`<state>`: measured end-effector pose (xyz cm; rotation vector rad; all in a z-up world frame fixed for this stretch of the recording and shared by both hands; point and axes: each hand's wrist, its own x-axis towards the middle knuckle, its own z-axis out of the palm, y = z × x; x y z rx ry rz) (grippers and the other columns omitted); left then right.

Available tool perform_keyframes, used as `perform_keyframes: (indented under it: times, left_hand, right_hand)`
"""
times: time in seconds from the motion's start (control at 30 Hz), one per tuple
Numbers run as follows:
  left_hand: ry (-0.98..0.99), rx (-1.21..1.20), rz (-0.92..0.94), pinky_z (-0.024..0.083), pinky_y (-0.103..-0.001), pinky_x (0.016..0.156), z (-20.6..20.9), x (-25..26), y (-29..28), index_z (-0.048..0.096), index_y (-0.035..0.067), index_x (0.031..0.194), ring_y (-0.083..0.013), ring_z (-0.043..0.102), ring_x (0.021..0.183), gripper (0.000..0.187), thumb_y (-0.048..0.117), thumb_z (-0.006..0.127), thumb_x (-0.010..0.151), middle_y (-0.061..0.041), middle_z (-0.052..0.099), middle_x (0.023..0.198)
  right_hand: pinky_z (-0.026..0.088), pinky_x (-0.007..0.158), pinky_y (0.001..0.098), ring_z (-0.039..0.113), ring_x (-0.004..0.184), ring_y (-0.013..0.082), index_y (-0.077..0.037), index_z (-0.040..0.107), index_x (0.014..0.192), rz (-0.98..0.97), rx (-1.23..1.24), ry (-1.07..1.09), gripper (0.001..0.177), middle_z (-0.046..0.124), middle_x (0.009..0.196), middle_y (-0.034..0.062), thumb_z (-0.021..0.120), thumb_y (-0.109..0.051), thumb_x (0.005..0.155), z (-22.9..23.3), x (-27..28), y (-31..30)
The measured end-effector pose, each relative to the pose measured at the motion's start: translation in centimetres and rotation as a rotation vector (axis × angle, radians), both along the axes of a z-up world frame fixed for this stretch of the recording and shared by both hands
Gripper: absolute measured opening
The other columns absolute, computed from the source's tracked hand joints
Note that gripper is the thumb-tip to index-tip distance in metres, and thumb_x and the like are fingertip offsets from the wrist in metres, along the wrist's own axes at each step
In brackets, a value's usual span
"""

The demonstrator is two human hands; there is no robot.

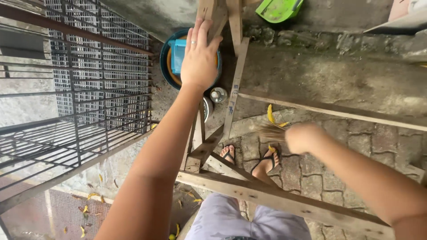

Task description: Sweeping an outdoor paved and dirt area using a stick broom.

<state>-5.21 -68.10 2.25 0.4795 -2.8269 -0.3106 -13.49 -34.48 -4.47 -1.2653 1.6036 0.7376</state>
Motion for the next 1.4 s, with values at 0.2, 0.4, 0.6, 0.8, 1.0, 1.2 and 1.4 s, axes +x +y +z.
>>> perform_keyframes:
  times: [0.2, 0.4, 0.6, 0.8, 1.0, 1.2, 1.4]
  left_hand:
    - [-0.056, -0.022, 0.023, 0.021, -0.046, 0.128, -0.5, 0.2, -0.3, 0.069, 0.012, 0.122, -0.0333, 0.022, 0.154, 0.036, -0.001, 0.061, 0.089, -0.011, 0.037, 0.155]
    - [-0.059, 0.002, 0.029, 0.022, -0.047, 0.127, 0.3, -0.1, -0.1, 0.07, 0.011, 0.117, -0.0336, 0.023, 0.154, 0.031, 0.001, 0.06, 0.09, -0.011, 0.038, 0.155]
    - [-0.058, 0.012, 0.029, 0.023, -0.047, 0.128, 0.5, -0.1, -0.2, 0.07, 0.01, 0.123, -0.0336, 0.024, 0.155, 0.037, -0.002, 0.06, 0.089, -0.011, 0.04, 0.155]
    - [-0.091, 0.008, 0.055, 0.023, -0.048, 0.128, 0.8, 0.0, 0.4, 0.071, 0.011, 0.122, -0.0335, 0.026, 0.155, 0.039, -0.004, 0.061, 0.088, -0.011, 0.04, 0.155]
    - [-0.112, 0.003, 0.052, 0.024, -0.048, 0.129, 1.0, -0.1, 0.4, 0.071, 0.013, 0.122, -0.035, 0.027, 0.155, 0.037, -0.003, 0.06, 0.09, -0.01, 0.039, 0.156]
    - [-0.14, -0.004, 0.057, 0.024, -0.05, 0.128, 1.4, -0.3, 0.5, 0.071, 0.012, 0.121, -0.0375, 0.028, 0.153, 0.037, -0.002, 0.059, 0.089, -0.013, 0.04, 0.155]
    - [-0.125, -0.038, 0.059, 0.025, -0.05, 0.131, 1.4, -0.3, 0.7, 0.071, 0.011, 0.121, -0.0369, 0.028, 0.156, 0.033, -0.002, 0.061, 0.092, -0.013, 0.041, 0.156]
  right_hand:
    - [0.048, 0.056, 0.0279, 0.053, 0.06, 0.0111, -0.028, 0.029, 0.162, -0.502, 0.242, -0.03, 0.078, 0.065, 0.079, 0.0015, 0.064, -0.011, 0.094, 17.8, -8.4, 0.3]
    - [0.049, 0.058, 0.0318, 0.059, 0.06, 0.0173, -0.029, 0.027, 0.164, -0.561, 0.043, 0.057, 0.088, 0.068, 0.075, 0.0106, 0.07, -0.016, 0.088, 8.2, -12.5, 1.3]
    - [0.054, 0.055, 0.0314, 0.066, 0.066, 0.0174, -0.017, 0.026, 0.165, -0.579, -0.008, 0.184, 0.074, 0.07, 0.085, 0.0094, 0.051, -0.013, 0.096, -3.4, -13.5, -1.3]
    - [0.053, 0.064, 0.035, 0.065, 0.074, 0.0202, -0.023, 0.028, 0.164, -0.669, -0.118, 0.197, 0.079, 0.07, 0.096, 0.0102, 0.059, -0.014, 0.092, -9.0, -13.8, -0.6]
    - [0.059, 0.07, 0.0322, 0.067, 0.084, 0.0169, -0.047, 0.024, 0.16, -0.306, -0.117, 0.064, 0.084, 0.065, 0.124, 0.0065, 0.065, -0.025, 0.09, -19.6, -14.9, 3.4]
    - [0.06, 0.061, 0.0304, 0.073, 0.079, 0.0179, -0.046, 0.01, 0.166, -0.23, -0.141, 0.086, 0.083, 0.058, 0.14, 0.0083, 0.057, -0.031, 0.099, -22.9, -14.7, 0.9]
    - [0.06, 0.057, 0.0279, 0.069, 0.074, 0.0172, -0.042, 0.015, 0.164, -0.397, -0.261, 0.015, 0.084, 0.062, 0.132, 0.0117, 0.065, -0.036, 0.097, -24.5, -14.1, -0.9]
